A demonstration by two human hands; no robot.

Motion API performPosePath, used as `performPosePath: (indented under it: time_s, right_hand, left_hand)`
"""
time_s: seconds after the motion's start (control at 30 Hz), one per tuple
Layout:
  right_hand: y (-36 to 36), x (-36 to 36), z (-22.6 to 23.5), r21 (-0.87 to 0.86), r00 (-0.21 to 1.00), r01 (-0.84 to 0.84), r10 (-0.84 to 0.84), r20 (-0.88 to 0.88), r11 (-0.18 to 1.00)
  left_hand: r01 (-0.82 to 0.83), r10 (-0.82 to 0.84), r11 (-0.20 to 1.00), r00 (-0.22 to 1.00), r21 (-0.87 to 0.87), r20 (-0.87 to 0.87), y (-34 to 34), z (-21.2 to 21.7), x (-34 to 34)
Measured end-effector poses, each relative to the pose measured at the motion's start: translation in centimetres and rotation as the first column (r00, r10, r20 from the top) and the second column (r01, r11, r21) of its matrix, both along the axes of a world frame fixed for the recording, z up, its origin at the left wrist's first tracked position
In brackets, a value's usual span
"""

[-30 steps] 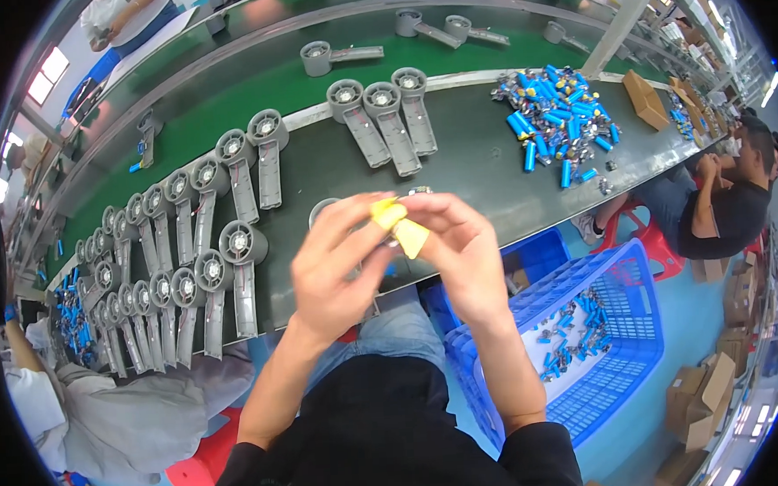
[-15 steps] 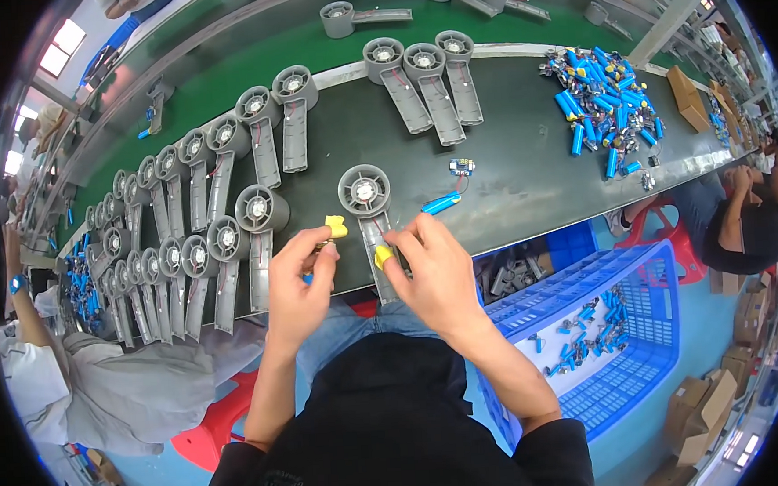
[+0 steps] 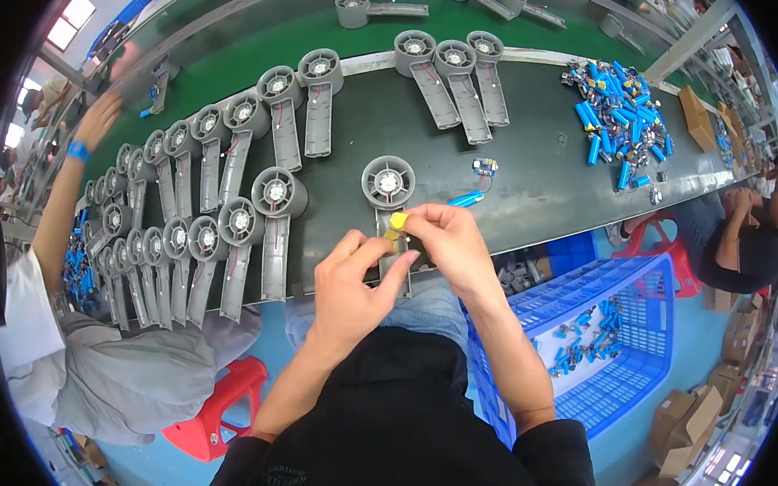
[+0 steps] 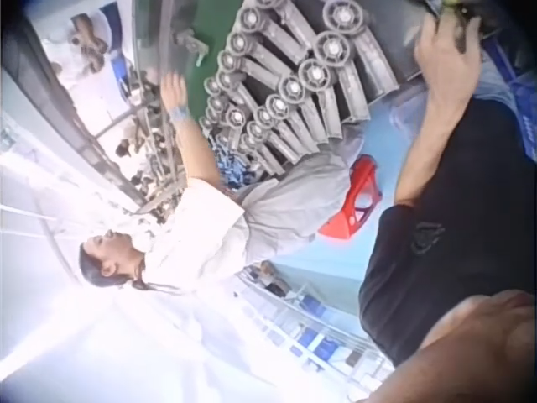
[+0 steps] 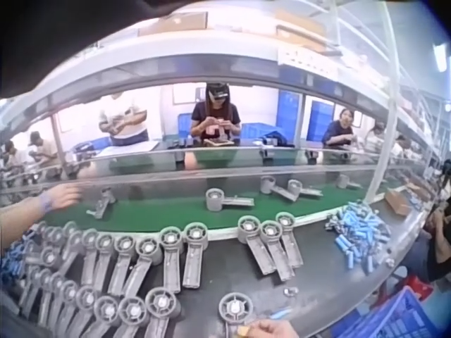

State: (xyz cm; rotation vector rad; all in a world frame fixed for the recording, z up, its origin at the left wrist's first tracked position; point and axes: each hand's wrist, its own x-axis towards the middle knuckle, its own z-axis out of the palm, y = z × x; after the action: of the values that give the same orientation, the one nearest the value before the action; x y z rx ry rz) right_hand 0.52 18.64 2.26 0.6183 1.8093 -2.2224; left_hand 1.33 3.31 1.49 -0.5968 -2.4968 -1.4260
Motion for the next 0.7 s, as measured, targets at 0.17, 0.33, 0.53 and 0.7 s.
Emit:
performPosePath:
  time_s: [0.17, 0.33, 0.53, 0.7]
  right_hand:
    - [0.2, 0.2, -0.7, -0.093, 0.998, 0.012, -0.006, 0.062, 0.996]
    - [0.0, 0.7, -0.7, -0.208, 0.999, 0.024, -0.013, 0.052, 0.978]
    - [0.3, 1.6, -0.2, 0.308, 0.946, 0.036, 0.066, -0.316, 0.951]
    - [-0.1, 0.8, -1.1, 0.725, 0.612, 0.184, 0.500, -0.613, 0.663]
  left_hand:
    - [-0.080, 0.081, 0.996, 0.996, -0.036, 0.035, 1.2, -1.1, 0.3]
    - [-0.165, 0.150, 0.981, 0.978, 0.098, 0.144, 1.5, -0.8, 0.6]
    - [-0.188, 0.177, 0.978, 0.977, 0.094, 0.119, 0.3, 0.0, 0.2]
    - [-0.099, 0.099, 0.995, 0.992, 0.004, -0.080, -1.1, -1.2, -0.6]
